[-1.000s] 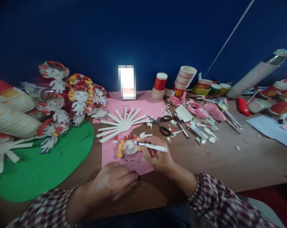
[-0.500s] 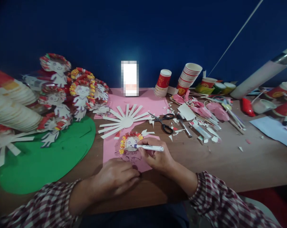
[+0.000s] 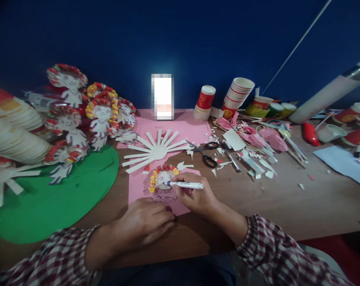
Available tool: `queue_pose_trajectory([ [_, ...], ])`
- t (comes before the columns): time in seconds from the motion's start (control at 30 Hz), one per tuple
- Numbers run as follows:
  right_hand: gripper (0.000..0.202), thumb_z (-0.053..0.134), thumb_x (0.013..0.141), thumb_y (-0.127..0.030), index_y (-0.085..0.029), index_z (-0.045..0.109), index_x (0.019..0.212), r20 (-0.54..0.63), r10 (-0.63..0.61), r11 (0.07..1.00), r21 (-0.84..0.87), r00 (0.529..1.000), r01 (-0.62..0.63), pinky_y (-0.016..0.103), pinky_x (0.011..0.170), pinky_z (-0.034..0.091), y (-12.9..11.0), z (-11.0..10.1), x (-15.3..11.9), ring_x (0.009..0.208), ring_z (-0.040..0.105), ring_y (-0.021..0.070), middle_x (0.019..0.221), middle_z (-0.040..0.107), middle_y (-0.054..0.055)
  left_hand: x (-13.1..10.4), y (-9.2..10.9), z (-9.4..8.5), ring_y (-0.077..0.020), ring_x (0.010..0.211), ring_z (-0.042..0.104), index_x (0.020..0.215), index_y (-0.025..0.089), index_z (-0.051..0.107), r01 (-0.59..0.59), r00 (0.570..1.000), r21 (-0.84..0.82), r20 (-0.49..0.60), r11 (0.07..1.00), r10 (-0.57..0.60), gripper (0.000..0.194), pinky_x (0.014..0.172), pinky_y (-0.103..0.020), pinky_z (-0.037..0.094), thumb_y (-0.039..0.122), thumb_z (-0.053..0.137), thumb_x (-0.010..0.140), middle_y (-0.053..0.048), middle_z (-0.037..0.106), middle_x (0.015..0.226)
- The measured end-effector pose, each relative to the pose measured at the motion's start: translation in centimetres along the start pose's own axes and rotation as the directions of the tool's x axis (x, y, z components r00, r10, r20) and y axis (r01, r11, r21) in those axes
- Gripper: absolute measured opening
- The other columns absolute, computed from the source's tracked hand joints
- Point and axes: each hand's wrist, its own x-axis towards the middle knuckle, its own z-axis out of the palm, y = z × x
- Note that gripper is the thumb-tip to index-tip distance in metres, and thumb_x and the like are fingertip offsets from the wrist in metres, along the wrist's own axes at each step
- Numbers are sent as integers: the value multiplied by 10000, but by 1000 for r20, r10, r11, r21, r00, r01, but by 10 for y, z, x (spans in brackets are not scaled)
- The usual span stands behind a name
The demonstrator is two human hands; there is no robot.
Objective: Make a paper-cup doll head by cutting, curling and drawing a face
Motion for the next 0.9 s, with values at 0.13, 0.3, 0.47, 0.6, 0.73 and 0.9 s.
queue_pose_trajectory([
  [0.13,123,582,821,-209,-166,666,900,7,27,1000,13,1000,-27,257,635,525,0,0,-2,725,658,168,813,714,65,0,0,0,-142,594,590,852,193,634,0,1000,3,-1,1000,0,224,522,-257,421,307,455,925,-1,632,694],
  [0.3,104,592,810,-197,-165,660,882,-28,92,995,37,995,-91,224,543,492,1,2,-3,642,619,139,779,693,48,1,0,-1,-144,584,594,851,191,634,-8,1000,-8,-21,1000,8,225,514,-266,422,299,452,926,6,628,686],
  [0.47,122,593,821,-205,-149,663,903,-6,76,995,60,997,-75,213,537,494,0,2,-2,631,623,131,780,701,55,1,0,-1,-148,575,587,839,193,628,-12,999,9,-33,1000,13,226,505,-277,415,314,457,924,7,621,679],
  [0.6,132,596,823,-214,-146,669,911,6,71,997,42,997,-72,212,527,488,0,1,-1,625,623,132,790,708,63,1,0,-2,-136,589,588,831,189,622,-6,1000,19,-16,1000,7,227,519,-260,414,311,455,926,-2,625,689],
  [0.73,128,595,820,-205,-138,671,899,6,65,997,46,998,-65,209,517,482,-1,0,0,602,612,125,770,705,62,1,0,-1,-144,579,586,830,193,624,-6,1000,19,-17,1000,6,243,506,-267,413,315,441,930,2,624,688],
  [0.9,118,590,808,-189,-136,670,875,13,70,996,60,997,-70,206,510,479,-3,0,0,596,608,123,754,702,57,2,0,-2,-144,588,598,831,189,632,3,1000,6,-7,1000,-3,243,512,-265,422,313,446,929,1,630,691],
])
